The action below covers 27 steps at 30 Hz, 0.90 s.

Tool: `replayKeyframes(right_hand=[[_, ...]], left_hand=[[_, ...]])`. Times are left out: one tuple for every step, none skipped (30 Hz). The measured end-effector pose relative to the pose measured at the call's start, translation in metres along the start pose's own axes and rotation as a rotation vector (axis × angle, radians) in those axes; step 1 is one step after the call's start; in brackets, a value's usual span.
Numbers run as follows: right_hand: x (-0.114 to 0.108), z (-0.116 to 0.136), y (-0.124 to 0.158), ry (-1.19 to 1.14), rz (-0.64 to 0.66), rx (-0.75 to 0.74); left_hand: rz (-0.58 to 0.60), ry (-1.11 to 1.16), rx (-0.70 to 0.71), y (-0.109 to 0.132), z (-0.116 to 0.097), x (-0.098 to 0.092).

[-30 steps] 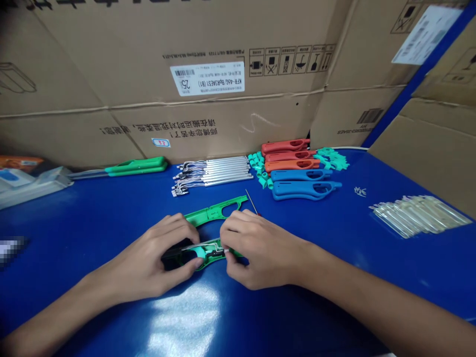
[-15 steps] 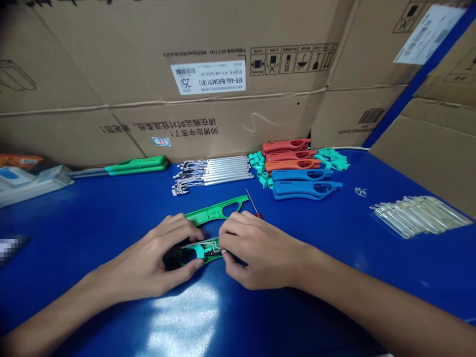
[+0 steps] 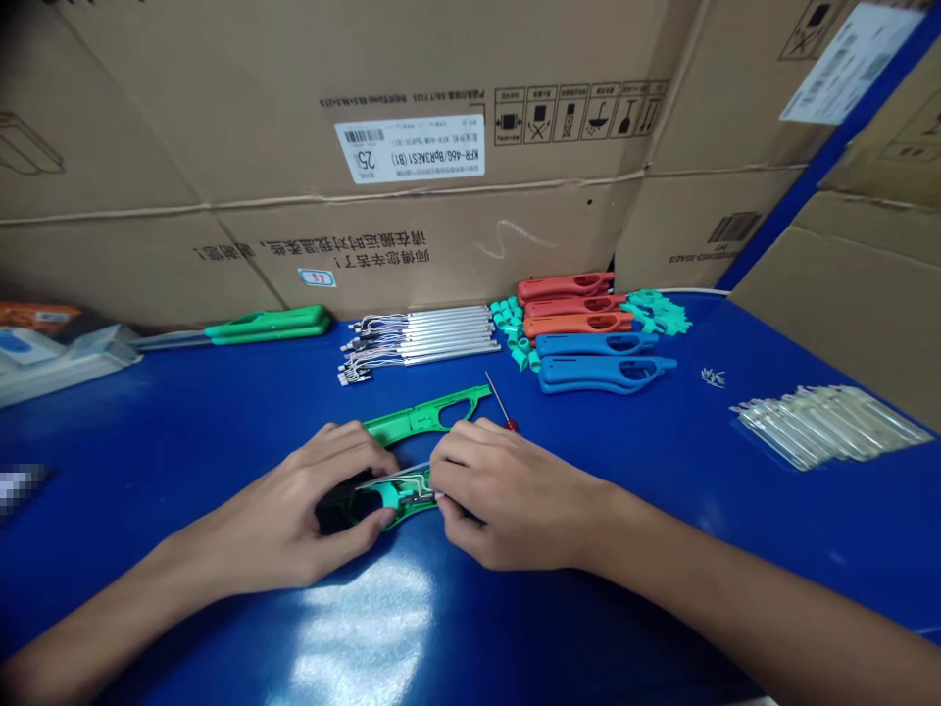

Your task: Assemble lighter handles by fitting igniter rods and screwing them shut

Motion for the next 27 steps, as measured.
replayKeyframes(right_hand=[[0.0, 0.0, 0.0, 0.001, -0.001, -0.001], [0.0, 0.001, 0.0, 0.004, -0.003, -0.004], [0.0, 0.001, 0.0, 0.008, -0.005, -0.007], [0.0, 0.001, 0.0, 0.013, -0.006, -0.01], [-0.001, 0.001, -0.001, 0.018, -0.008, -0.011], [-0.001, 0.001, -0.001, 0.025, -0.01, -0.011], [-0.001, 0.001, -0.001, 0.034, -0.011, -0.009], [-0.001, 0.001, 0.0, 0.044, -0.01, -0.007], [0.0, 0.001, 0.0, 0.058, -0.009, -0.007], [0.0, 0.002, 0.0, 0.074, -0.009, -0.009], [0.0, 0.002, 0.0, 0.092, -0.009, -0.012], [0.001, 0.003, 0.001, 0.11, -0.009, -0.016], [0.002, 0.004, 0.001, 0.127, -0.009, -0.021], [0.002, 0.005, 0.001, 0.144, -0.009, -0.025], [0.003, 0.006, 0.002, 0.158, -0.007, -0.028], [0.004, 0.006, 0.002, 0.17, -0.003, -0.031], [0.005, 0.007, 0.002, 0.179, 0.001, -0.033], [0.006, 0.007, 0.002, 0.187, 0.003, -0.033], [0.006, 0.007, 0.002, 0.192, 0.006, -0.031], [0.007, 0.007, 0.001, 0.196, 0.009, -0.029], [0.007, 0.007, 0.001, 0.197, 0.012, -0.027], [0.007, 0.007, 0.001, 0.197, 0.015, -0.026], [0.008, 0.007, 0.001, 0.194, 0.016, -0.026], [0.007, 0.006, 0.001, 0.19, 0.017, -0.025], [0.007, 0.006, 0.001, 0.187, 0.018, -0.024], [0.007, 0.006, 0.001, 0.185, 0.018, -0.023], [0.007, 0.006, 0.001, 0.188, 0.021, -0.021]], left_hand=[[-0.001, -0.015, 0.006, 0.0, 0.0, -0.001], [-0.004, -0.027, 0.013, 0.001, -0.001, -0.001], [-0.006, -0.034, 0.019, 0.001, -0.002, -0.002], [-0.007, -0.038, 0.03, 0.001, -0.003, -0.002], [-0.008, -0.042, 0.036, 0.002, -0.003, -0.003], [-0.009, -0.046, 0.04, 0.002, -0.004, -0.003], [-0.01, -0.049, 0.045, 0.002, -0.004, -0.004], [-0.011, -0.053, 0.049, 0.002, -0.005, -0.004], [-0.014, -0.057, 0.056, 0.001, -0.006, -0.005], [-0.019, -0.062, 0.067, 0.001, -0.007, -0.006], [-0.027, -0.069, 0.079, 0.0, -0.008, -0.007], [-0.037, -0.077, 0.092, 0.0, -0.009, -0.008], [-0.047, -0.086, 0.104, -0.001, -0.01, -0.009], [-0.059, -0.093, 0.116, -0.001, -0.011, -0.01], [-0.069, -0.097, 0.127, -0.001, -0.012, -0.01], [-0.076, -0.101, 0.134, -0.001, -0.013, -0.011], [-0.083, -0.103, 0.141, -0.001, -0.014, -0.011], [-0.087, -0.105, 0.146, 0.0, -0.014, -0.012], [-0.088, -0.107, 0.149, 0.0, -0.014, -0.012], [-0.085, -0.108, 0.148, 0.001, -0.015, -0.011], [-0.081, -0.107, 0.146, 0.001, -0.015, -0.011], [-0.075, -0.104, 0.144, 0.002, -0.014, -0.01], [-0.069, -0.101, 0.14, 0.002, -0.014, -0.01], [-0.066, -0.101, 0.135, 0.002, -0.014, -0.01], [-0.064, -0.102, 0.131, 0.001, -0.013, -0.009], [-0.061, -0.104, 0.129, 0.001, -0.013, -0.009], [-0.06, -0.106, 0.129, 0.001, -0.013, -0.009]])
Point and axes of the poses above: each hand's wrist, its own y-axis away from the middle knuckle, its own x-axis out of the palm, z = x × y, the point moved 10 cm from there along -y, towards the middle knuckle, and after that the axes turned 11 degrees about x, right-handed, at the moved point
